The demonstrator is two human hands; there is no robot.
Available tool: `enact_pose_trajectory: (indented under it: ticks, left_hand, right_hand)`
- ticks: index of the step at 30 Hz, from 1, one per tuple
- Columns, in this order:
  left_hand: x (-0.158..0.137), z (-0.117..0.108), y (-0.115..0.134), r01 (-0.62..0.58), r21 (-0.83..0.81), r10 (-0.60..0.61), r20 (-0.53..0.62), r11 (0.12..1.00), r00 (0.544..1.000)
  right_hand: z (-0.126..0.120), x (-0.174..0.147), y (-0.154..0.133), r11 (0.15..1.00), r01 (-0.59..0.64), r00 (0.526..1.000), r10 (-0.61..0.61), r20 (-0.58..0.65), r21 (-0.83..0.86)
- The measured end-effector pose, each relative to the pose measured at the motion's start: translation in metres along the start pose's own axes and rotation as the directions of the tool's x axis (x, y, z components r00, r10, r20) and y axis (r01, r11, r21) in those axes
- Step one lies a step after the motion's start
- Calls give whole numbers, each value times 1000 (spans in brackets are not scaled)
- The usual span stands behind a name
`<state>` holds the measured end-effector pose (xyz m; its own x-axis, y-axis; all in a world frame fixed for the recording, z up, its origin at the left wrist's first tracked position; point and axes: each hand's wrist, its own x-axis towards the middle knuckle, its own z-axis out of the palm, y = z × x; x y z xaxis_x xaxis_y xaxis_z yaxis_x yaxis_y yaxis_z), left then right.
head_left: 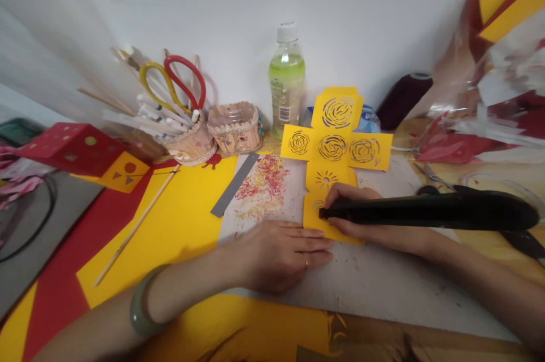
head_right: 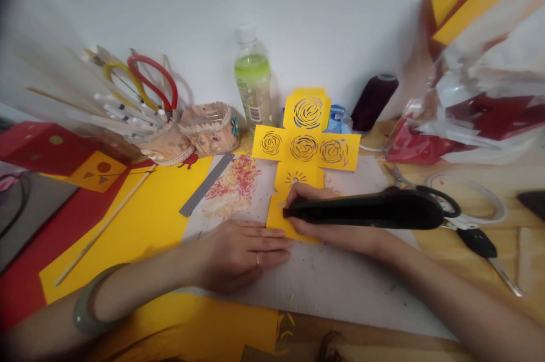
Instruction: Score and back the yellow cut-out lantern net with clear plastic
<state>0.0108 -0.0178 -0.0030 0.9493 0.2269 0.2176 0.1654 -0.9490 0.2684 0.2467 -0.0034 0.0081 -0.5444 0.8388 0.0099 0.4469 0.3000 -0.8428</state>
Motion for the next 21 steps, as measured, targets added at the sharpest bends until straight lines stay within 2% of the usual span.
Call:
enact_pose_trajectory:
  ticks: [7, 16, 19, 21]
  left_hand:
    - [1, -1, -1, -1, -36, 2, 15, 999, 1000]
    - [1, 3, -2, -31, -15, 30, -58, 999, 998]
    - [-1, 6, -4, -62, 42, 68, -162, 997, 984]
    - [-2, 6, -6, -24, 79, 44, -260, 997, 965]
  right_hand:
    - [-1, 0, -3, 994, 7, 1000, -9, 16, 105]
    - [2, 2, -3, 990, 16, 998, -23, 53, 141]
    - [2, 1, -2, 986, 6, 1000, -8, 13, 164]
    - [2, 2, -1, 982, -15, 1000, 19, -19, 188]
